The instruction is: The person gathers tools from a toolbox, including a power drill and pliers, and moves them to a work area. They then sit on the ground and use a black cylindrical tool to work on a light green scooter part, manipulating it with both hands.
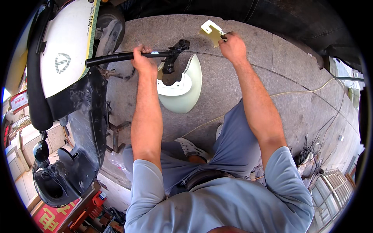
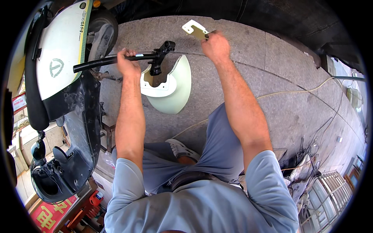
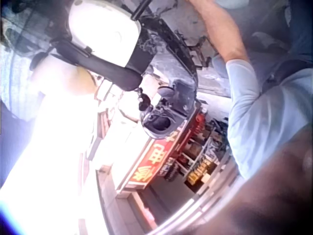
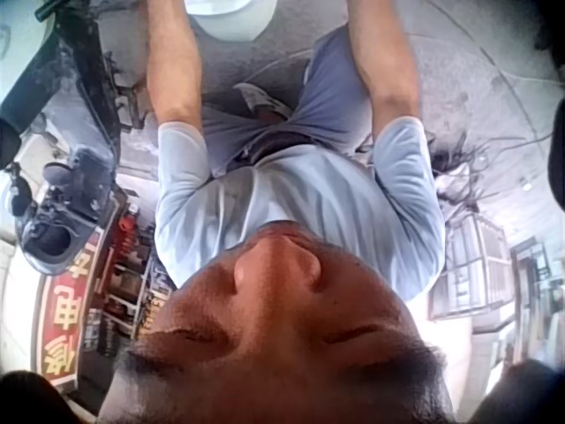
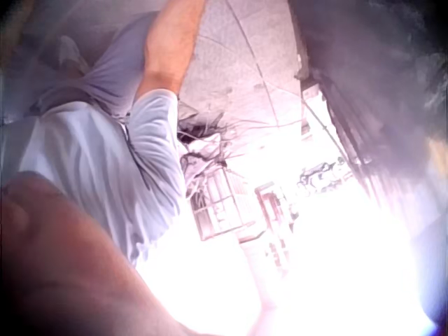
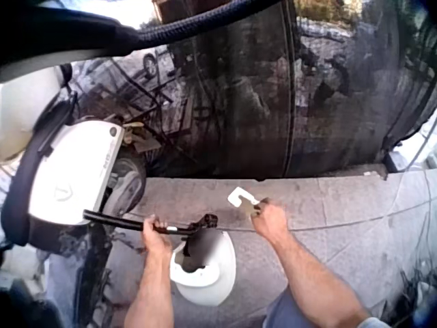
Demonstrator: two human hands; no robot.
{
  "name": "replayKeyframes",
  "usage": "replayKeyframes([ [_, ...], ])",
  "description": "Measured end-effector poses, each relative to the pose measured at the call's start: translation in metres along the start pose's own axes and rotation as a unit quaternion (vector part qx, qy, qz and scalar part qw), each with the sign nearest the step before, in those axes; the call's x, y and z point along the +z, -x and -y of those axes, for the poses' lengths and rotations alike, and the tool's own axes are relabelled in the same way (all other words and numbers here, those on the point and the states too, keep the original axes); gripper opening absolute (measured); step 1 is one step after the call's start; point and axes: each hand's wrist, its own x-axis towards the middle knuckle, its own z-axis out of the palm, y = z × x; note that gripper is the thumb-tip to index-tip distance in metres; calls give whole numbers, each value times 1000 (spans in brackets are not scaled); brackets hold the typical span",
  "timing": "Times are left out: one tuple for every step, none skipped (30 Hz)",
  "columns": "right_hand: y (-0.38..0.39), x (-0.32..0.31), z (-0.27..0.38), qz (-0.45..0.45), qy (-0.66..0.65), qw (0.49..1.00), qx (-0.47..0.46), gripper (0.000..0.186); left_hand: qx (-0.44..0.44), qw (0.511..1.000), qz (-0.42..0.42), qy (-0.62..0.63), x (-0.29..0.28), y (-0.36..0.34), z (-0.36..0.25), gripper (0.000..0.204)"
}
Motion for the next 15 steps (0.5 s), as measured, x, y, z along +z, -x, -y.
replayKeyframes([
  [1,1,2,7,0,1000,0,32,9,1000,-10,-6,-6,1,4,22],
  [1,2,4,10,-4,1000,-6,32,18,1000,-20,-13,-11,2,7,21],
  [1,3,7,14,-8,1000,-11,32,23,999,-26,-30,-17,3,10,20],
  [2,4,6,16,-12,1000,-14,32,25,998,-22,-46,-17,5,12,20],
  [2,5,6,20,-14,1000,-14,32,28,998,-19,-61,-18,8,14,20],
  [2,6,5,24,-16,999,-14,32,30,996,-15,-77,-18,11,17,20],
  [1,7,6,27,-20,999,-15,33,31,996,-19,-83,-18,13,18,21],
  [1,8,6,36,-15,999,-12,33,32,995,-22,-89,-19,14,19,21],
  [1,9,6,46,-10,999,-9,33,33,995,-26,-95,-19,16,20,22],
  [1,11,7,55,-5,998,-7,33,38,993,-28,-105,-22,16,21,23],
  [2,11,8,60,4,998,-4,32,43,992,-30,-115,-25,17,23,23],
  [4,12,9,65,13,998,-1,31,49,990,-33,-125,-28,17,24,24],
  [6,11,11,69,24,997,3,31,58,986,-33,-154,-28,19,25,25],
  [10,10,14,61,47,997,-14,29,67,980,-34,-182,-28,21,26,25],
  [15,10,17,52,71,996,-30,28,77,974,-34,-210,-28,24,27,26],
])
